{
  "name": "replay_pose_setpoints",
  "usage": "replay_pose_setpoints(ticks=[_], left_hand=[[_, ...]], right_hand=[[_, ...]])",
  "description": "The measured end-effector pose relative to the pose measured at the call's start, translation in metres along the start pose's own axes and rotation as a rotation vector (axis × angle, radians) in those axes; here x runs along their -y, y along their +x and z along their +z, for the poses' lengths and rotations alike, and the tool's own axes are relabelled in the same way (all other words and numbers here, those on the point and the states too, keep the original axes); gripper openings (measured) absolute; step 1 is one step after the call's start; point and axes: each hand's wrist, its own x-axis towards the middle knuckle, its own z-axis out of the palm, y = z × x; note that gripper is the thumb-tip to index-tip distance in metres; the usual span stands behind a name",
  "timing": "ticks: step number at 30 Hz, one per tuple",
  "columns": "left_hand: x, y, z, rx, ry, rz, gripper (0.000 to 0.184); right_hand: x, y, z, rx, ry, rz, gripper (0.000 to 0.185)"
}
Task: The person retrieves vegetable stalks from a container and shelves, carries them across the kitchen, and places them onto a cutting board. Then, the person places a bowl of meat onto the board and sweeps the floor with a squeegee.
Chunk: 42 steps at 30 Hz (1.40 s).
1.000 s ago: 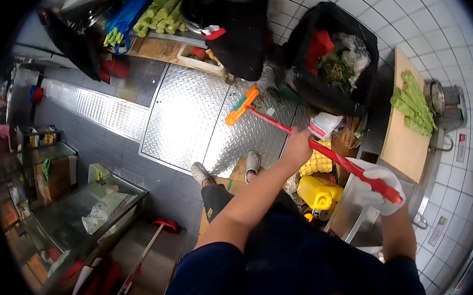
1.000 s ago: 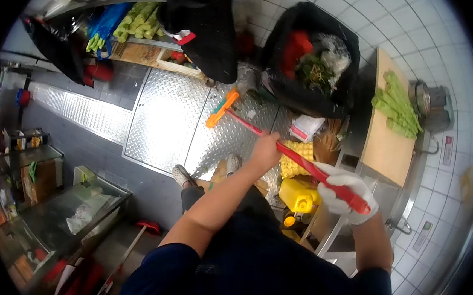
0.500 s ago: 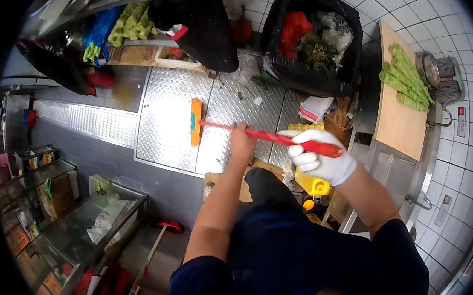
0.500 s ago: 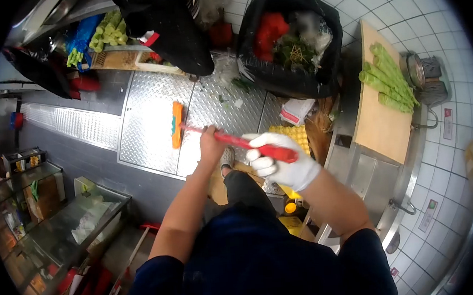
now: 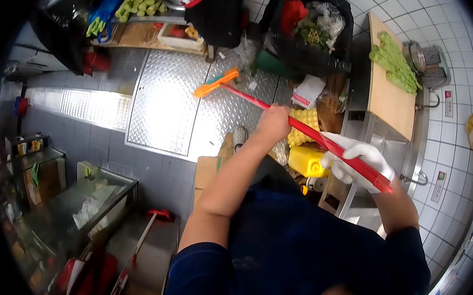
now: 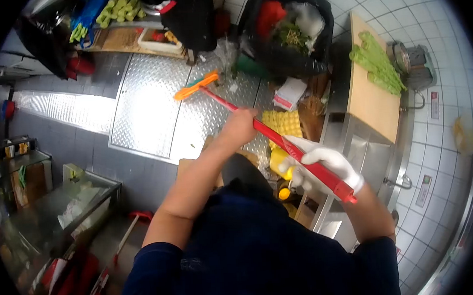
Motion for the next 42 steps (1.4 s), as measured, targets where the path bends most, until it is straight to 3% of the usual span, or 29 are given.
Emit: replay_pose_setpoints(ticks=[6,10,11,12,15,17,20,24,28,31,33,38,41,42], left_hand=[[0.013,-0.151,0.021,0.352,0.210,-0.086,0.019],[0.027,-0.207,0.026,0.505,0.290,-0.136,0.017],[0.040,-0.219,0.034,0.509,0.269,-0.151,0.017],[0.052,-0.228,0.041,0.512,0.250,-0.166,0.018],[0.060,-0.237,0.042,0.387,0.196,-0.193,0.017],[0.054,-0.214,0.045,0.401,0.197,-0.232,0.017],[0.039,-0.159,0.059,0.432,0.167,-0.210,0.018],[-0.003,-0.056,0.079,0.412,0.114,0.010,0.019],[-0.012,0.040,0.127,0.136,-0.055,0.146,0.014],[-0.030,0.068,0.105,0.016,-0.133,0.208,0.011],[-0.033,0.056,0.086,-0.044,-0.133,0.242,0.011],[-0.033,0.005,0.010,-0.137,-0.100,-0.043,0.016],[-0.006,-0.041,-0.025,-0.447,-0.103,-0.249,0.009],[0.009,-0.059,-0.037,-0.527,-0.107,-0.340,0.009]], right_hand=[[-0.126,0.029,-0.013,0.050,-0.076,0.219,0.053],[-0.178,0.050,-0.024,0.153,0.212,0.405,0.043],[-0.188,0.057,-0.028,0.188,0.298,0.442,0.057],[-0.199,0.066,-0.032,0.205,0.359,0.465,0.053],[-0.213,0.084,-0.038,0.183,0.541,0.501,0.039],[-0.212,0.090,-0.053,0.270,0.795,0.495,0.036],[-0.180,0.079,-0.081,0.251,0.862,0.402,0.034],[-0.105,0.043,-0.092,0.079,0.501,0.135,0.023],[-0.027,0.041,-0.112,-0.114,-0.030,0.019,0.009],[-0.005,0.033,-0.099,-0.132,-0.207,-0.049,0.024],[0.003,0.025,-0.083,-0.113,-0.224,0.038,0.051],[0.026,0.037,-0.031,0.111,-0.302,0.106,0.046],[0.026,0.070,-0.004,0.229,-0.310,0.102,0.050],[0.028,0.080,0.001,0.268,-0.492,-0.018,0.052]])
